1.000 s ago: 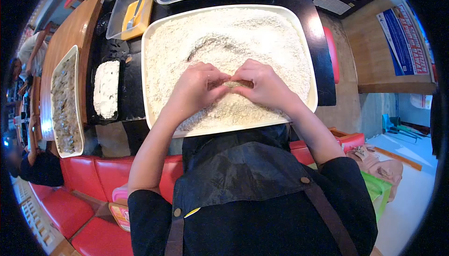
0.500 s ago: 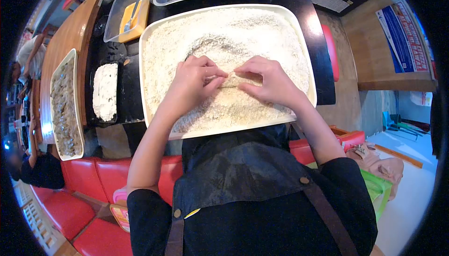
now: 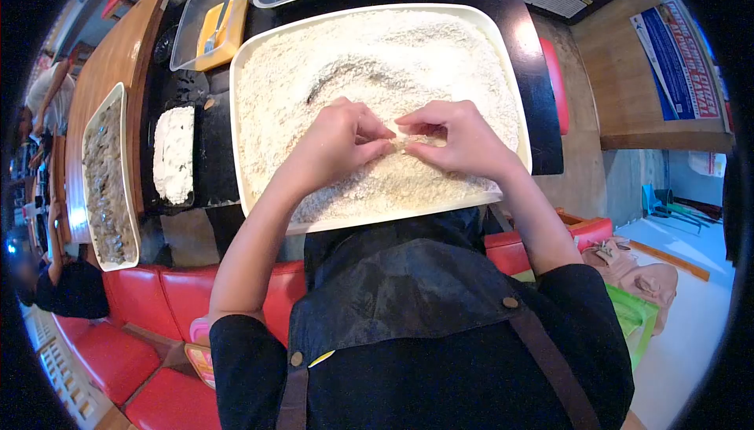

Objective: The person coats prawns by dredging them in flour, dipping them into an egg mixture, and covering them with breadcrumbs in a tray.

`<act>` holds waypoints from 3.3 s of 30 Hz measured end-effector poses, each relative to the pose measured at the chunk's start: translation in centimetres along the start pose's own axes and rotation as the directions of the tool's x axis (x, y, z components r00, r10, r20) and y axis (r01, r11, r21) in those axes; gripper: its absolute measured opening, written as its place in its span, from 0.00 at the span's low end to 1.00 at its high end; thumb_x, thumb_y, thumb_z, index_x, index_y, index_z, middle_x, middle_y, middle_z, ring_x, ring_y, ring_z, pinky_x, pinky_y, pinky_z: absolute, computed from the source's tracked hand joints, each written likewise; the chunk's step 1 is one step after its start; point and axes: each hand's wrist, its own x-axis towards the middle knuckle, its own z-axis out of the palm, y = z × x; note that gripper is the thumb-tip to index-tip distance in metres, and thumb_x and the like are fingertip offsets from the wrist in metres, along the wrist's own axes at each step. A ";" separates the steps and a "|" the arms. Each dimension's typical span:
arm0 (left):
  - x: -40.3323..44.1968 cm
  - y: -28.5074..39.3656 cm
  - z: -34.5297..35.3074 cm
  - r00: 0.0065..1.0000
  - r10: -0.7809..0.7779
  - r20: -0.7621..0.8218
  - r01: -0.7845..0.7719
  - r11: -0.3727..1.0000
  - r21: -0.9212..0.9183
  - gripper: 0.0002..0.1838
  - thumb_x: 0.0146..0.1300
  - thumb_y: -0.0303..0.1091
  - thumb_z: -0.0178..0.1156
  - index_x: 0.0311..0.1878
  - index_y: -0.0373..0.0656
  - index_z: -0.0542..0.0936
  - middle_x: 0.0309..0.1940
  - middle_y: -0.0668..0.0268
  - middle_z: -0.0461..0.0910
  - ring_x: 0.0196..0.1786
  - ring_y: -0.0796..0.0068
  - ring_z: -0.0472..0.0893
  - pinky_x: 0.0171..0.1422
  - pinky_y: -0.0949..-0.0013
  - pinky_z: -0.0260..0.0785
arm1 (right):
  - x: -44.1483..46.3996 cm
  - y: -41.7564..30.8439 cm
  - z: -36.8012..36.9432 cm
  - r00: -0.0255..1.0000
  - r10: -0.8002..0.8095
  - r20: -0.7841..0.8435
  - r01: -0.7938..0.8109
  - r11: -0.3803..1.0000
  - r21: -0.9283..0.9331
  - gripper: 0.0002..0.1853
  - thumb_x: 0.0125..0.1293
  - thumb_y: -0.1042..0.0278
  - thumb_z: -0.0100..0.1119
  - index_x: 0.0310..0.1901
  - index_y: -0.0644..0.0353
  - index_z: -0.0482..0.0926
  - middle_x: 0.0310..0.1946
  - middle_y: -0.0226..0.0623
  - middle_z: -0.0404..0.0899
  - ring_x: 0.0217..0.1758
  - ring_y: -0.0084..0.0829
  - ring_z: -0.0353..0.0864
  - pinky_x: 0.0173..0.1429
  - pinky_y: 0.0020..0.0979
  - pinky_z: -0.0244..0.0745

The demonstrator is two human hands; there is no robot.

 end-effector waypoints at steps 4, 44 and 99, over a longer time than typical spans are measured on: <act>0.5 0.5 0.3 0.990 0.098 -0.104 -0.081 0.984 0.158 0.09 0.54 0.33 0.71 0.39 0.44 0.89 0.30 0.60 0.84 0.38 0.61 0.80 0.44 0.63 0.74 | -0.3 0.9 -0.3 0.995 -0.101 -0.022 0.099 0.991 -0.084 0.13 0.53 0.70 0.72 0.42 0.61 0.87 0.33 0.41 0.84 0.41 0.41 0.82 0.48 0.35 0.78; 0.9 0.8 -1.3 0.954 0.058 -0.293 -0.042 0.997 0.061 0.10 0.55 0.31 0.71 0.40 0.41 0.88 0.35 0.58 0.85 0.40 0.65 0.84 0.48 0.66 0.75 | -0.3 1.1 -0.2 0.932 -0.266 -0.248 0.213 0.952 -0.218 0.12 0.53 0.71 0.71 0.39 0.62 0.84 0.36 0.41 0.84 0.45 0.41 0.81 0.51 0.37 0.78; -4.2 1.9 -5.2 0.951 -0.288 -0.112 0.309 0.880 0.360 0.07 0.51 0.31 0.68 0.35 0.47 0.87 0.35 0.64 0.82 0.42 0.60 0.83 0.48 0.60 0.76 | 5.9 -2.0 4.0 0.931 -0.361 -0.047 0.337 0.904 -0.265 0.09 0.55 0.72 0.66 0.38 0.62 0.84 0.36 0.42 0.81 0.47 0.43 0.79 0.55 0.40 0.74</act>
